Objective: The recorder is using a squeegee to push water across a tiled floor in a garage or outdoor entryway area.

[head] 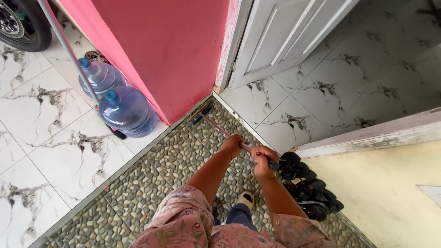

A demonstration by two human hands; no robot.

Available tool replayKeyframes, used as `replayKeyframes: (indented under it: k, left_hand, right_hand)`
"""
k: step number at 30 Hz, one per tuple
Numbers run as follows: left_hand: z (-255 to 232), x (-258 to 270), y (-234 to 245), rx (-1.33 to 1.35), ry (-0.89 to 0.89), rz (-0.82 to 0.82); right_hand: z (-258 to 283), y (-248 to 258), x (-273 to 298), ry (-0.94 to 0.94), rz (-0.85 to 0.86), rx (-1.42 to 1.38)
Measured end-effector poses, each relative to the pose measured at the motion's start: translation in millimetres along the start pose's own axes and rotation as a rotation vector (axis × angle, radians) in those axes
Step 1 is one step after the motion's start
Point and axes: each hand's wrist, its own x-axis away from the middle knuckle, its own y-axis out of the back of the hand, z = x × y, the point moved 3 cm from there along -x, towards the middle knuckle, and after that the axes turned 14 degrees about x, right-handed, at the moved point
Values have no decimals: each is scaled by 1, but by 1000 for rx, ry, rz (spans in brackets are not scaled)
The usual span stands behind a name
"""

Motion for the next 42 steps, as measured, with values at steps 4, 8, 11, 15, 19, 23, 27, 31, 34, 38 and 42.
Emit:
replayKeyframes:
  k: [4,8,11,15,19,23,27,31,34,38,42]
  left_hand:
    - [-77,16,25,-7,115,74]
    - [-33,26,14,-30,34,166]
    - [31,30,1,-35,9,103]
    - [42,29,2,119,46,-25]
    - [-75,40,47,17,-40,-19]
    - [-47,42,37,133,-9,-15]
    - [-56,26,37,76,-112,40]
    - [-74,14,20,135,28,187]
    - [-46,25,0,199,-100,229]
    - [0,12,-8,144,-61,210]
    - [-14,9,-19,60,-149,55]
  right_hand:
    - [42,3,-23,-144,42,9]
    - [15,-5,6,58,-45,19]
    - [18,-31,25,225,8,118]
    - [13,-28,11,121,139,60]
    - [19,-20,-5,15,114,46]
    - [19,-38,-8,207,92,178]
    - [7,-14,-13,68,135,218]
    - [4,15,-14,10,141,104]
    - [1,10,1,19,32,87]
    - [-2,-6,3,172,48,184]
    - [-2,18,-19,60,133,147]
